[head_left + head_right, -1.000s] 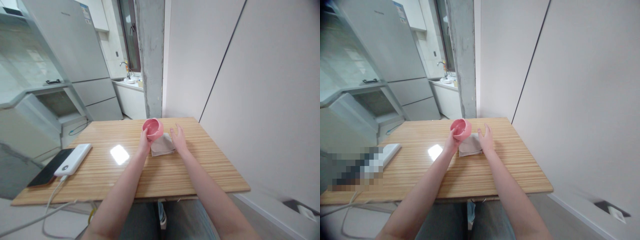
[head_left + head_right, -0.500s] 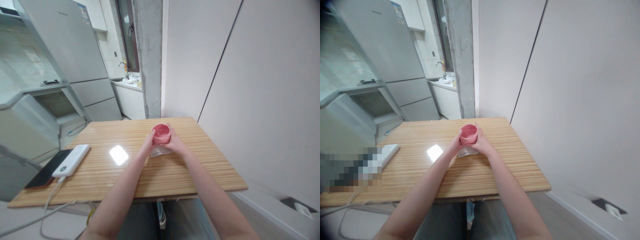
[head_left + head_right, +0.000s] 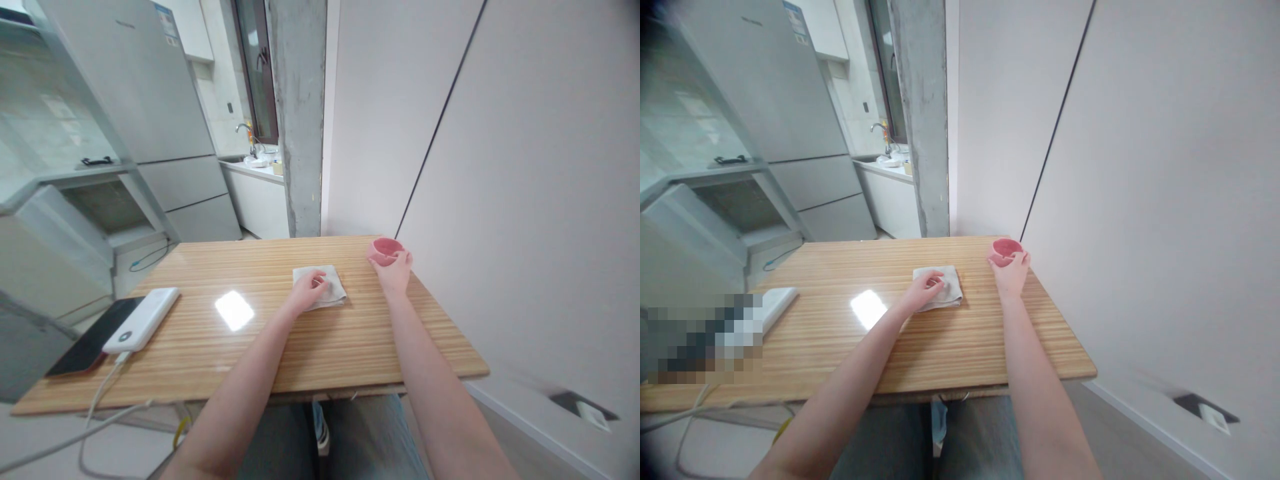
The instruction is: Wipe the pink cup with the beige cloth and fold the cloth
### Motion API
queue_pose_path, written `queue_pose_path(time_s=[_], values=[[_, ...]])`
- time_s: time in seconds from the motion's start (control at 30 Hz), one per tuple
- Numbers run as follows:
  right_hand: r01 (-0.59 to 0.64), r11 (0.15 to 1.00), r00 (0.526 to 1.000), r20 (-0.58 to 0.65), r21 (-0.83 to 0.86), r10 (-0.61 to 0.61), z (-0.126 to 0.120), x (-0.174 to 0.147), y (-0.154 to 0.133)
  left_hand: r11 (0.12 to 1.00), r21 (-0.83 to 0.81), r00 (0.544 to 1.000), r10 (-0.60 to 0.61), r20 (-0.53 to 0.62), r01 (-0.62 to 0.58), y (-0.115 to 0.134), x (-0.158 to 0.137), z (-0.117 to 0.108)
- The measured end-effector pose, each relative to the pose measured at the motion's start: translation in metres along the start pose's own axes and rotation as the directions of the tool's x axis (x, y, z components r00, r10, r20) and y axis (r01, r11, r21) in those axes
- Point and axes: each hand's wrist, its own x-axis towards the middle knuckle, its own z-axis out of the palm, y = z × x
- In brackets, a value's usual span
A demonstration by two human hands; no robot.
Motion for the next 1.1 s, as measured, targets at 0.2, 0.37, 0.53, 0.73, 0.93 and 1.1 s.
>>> queue_pose_path(time_s=[0.2, 0.37, 0.53, 0.73, 0.93, 1.1], values=[[-0.017, 0.999, 1.000, -0.007, -0.047, 0.017, 0.007, -0.003, 0.022, 0.871, 0.390, 0.931, 0.175, 0.321, -0.298, 0.006, -0.010, -0.011], [0.005, 0.998, 0.999, 0.042, -0.067, -0.003, 0.013, -0.004, 0.023, 0.808, 0.507, 0.923, 0.111, 0.369, -0.300, 0.015, -0.015, -0.016], [-0.029, 0.997, 0.994, 0.099, -0.077, 0.037, 0.013, -0.006, 0.021, 0.874, 0.384, 0.922, 0.158, 0.354, -0.297, 0.008, -0.010, -0.016], [-0.079, 0.982, 0.989, 0.107, -0.173, 0.098, 0.002, -0.010, 0.000, 0.925, 0.269, 0.942, 0.193, 0.273, -0.267, 0.000, -0.007, -0.016], [0.270, 0.938, 0.851, 0.402, 0.218, -0.338, 0.011, -0.045, -0.052, 0.978, 0.147, 0.989, 0.144, 0.026, -0.146, 0.003, -0.001, -0.017], [0.382, 0.920, 0.660, 0.670, 0.090, -0.340, 0.022, -0.074, -0.068, 0.781, -0.624, 0.949, -0.213, -0.231, 0.023, 0.009, 0.006, -0.037]])
